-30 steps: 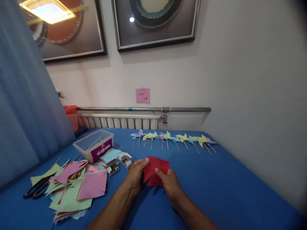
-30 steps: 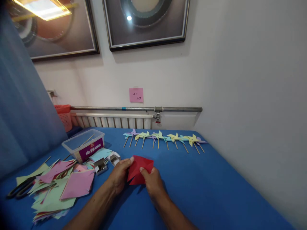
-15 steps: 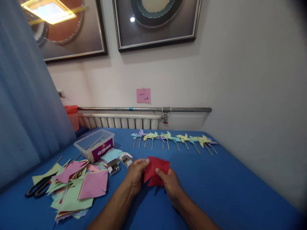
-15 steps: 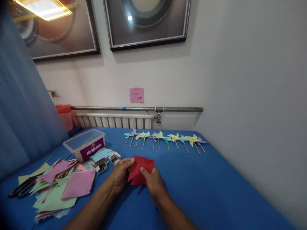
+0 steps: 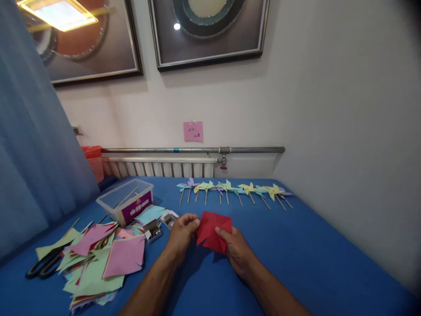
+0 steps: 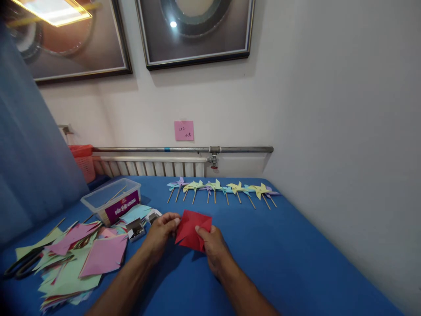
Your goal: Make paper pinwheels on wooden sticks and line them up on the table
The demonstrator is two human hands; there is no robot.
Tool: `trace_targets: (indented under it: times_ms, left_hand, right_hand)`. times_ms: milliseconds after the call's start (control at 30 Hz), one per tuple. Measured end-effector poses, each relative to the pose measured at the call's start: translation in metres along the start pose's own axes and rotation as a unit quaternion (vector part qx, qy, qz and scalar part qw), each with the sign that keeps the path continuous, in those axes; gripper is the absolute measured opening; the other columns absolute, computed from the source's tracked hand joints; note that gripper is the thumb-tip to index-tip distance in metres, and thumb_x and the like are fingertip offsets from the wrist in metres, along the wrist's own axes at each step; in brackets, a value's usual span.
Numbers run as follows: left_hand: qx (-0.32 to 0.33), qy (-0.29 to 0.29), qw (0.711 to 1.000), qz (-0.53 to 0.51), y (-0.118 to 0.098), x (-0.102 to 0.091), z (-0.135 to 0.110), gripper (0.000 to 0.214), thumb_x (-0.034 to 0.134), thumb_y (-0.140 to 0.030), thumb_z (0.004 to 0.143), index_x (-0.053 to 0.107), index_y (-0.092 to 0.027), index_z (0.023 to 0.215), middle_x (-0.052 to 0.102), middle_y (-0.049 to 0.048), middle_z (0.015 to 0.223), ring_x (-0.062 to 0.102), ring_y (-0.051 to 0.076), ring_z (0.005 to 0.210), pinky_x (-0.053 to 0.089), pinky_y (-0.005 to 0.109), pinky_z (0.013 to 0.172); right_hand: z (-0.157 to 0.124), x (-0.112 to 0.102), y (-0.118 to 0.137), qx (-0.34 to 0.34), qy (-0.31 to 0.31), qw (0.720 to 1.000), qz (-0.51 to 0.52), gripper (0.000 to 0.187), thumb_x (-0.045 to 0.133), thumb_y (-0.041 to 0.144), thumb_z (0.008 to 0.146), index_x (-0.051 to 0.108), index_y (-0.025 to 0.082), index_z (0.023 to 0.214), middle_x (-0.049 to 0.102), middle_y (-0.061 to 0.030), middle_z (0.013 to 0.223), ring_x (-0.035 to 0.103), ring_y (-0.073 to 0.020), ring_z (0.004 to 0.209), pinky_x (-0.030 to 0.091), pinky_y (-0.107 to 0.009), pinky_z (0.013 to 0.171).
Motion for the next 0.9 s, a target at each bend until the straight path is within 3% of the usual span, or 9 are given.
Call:
trace_targets:
  times_ms: [100,200,333,467,633,733,900]
  left_hand:
    - [0.084,0.015,0.993,0.085,-0.025,-0.003,-0.003,0.032,0.079,-0.022,0.063,0.076,-0.018,0.095,0.074,0.006,0.087,0.065,0.019,0.079,0.048,0.028,0.072]
    - [0.164,0.085,0.965,0.185,-0.044,0.008,-0.013,0.039,0.067,-0.01,0.067,0.079,-0.023,0.101,0.074,0.0083,0.114,0.067,0.022,0.095,0.05,0.031,0.083]
    - [0.182,0.162,0.935,0.259,-0.046,0.021,-0.024,0.049,0.059,-0.001,0.065,0.081,-0.028,0.1,0.065,0.0073,0.139,0.062,0.026,0.12,0.048,0.036,0.098]
    - [0.183,0.183,0.928,0.267,-0.044,0.026,-0.025,0.042,0.062,-0.004,0.07,0.082,-0.027,0.1,0.068,0.0095,0.132,0.061,0.028,0.123,0.046,0.038,0.102]
    - [0.196,0.194,0.923,0.267,-0.048,0.029,-0.027,0.013,0.069,-0.018,0.08,0.081,-0.022,0.081,0.071,0.0076,0.103,0.065,0.023,0.099,0.047,0.033,0.092]
    - [0.199,0.191,0.92,0.28,-0.047,0.03,-0.027,0.011,0.069,-0.022,0.082,0.077,-0.021,0.075,0.067,0.0042,0.086,0.061,0.02,0.086,0.045,0.029,0.082]
    - [0.173,0.188,0.921,0.295,-0.033,0.03,-0.022,0.013,0.067,-0.025,0.083,0.075,-0.02,0.075,0.067,0.0039,0.085,0.06,0.019,0.084,0.044,0.028,0.079]
  right_hand:
    - [0.0,-0.003,0.002,0.025,-0.003,0.999,0.047,0.035,0.086,0.039,0.067,0.075,0.015,0.089,0.08,-0.0087,0.081,0.076,-0.0228,0.072,0.061,-0.034,0.073]
    - [-0.001,-0.006,0.007,0.033,-0.009,0.998,0.052,0.031,0.087,0.034,0.063,0.075,0.016,0.086,0.081,-0.0081,0.082,0.075,-0.0208,0.071,0.059,-0.032,0.072]
    - [-0.003,-0.01,0.01,0.048,-0.019,0.998,0.032,0.032,0.084,0.033,0.063,0.075,0.018,0.089,0.079,-0.0042,0.078,0.071,-0.0182,0.065,0.056,-0.028,0.064]
    - [-0.006,-0.007,0.009,0.072,-0.006,0.997,0.017,0.036,0.082,0.031,0.062,0.075,0.019,0.096,0.078,-0.0023,0.077,0.069,-0.0164,0.063,0.052,-0.025,0.058]
    - [-0.001,-0.003,0.014,0.008,0.015,1.0,-0.018,0.034,0.08,0.028,0.062,0.076,0.016,0.093,0.079,-0.0043,0.083,0.07,-0.0178,0.07,0.053,-0.027,0.065]
    - [0.002,-0.005,0.014,-0.024,0.002,0.999,-0.045,0.033,0.082,0.028,0.061,0.075,0.017,0.092,0.078,-0.0028,0.082,0.069,-0.018,0.07,0.054,-0.029,0.068]
    - [0.003,-0.001,0.011,-0.034,0.006,0.997,-0.068,0.039,0.084,0.03,0.06,0.074,0.019,0.096,0.079,-0.004,0.087,0.07,-0.0215,0.075,0.055,-0.032,0.069]
Point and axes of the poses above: each hand's wrist, its own z-axis towards the middle knuckle, its own x-axis out of the palm, y = z × x, the point moved 9 cm from there along z, towards the middle knuckle
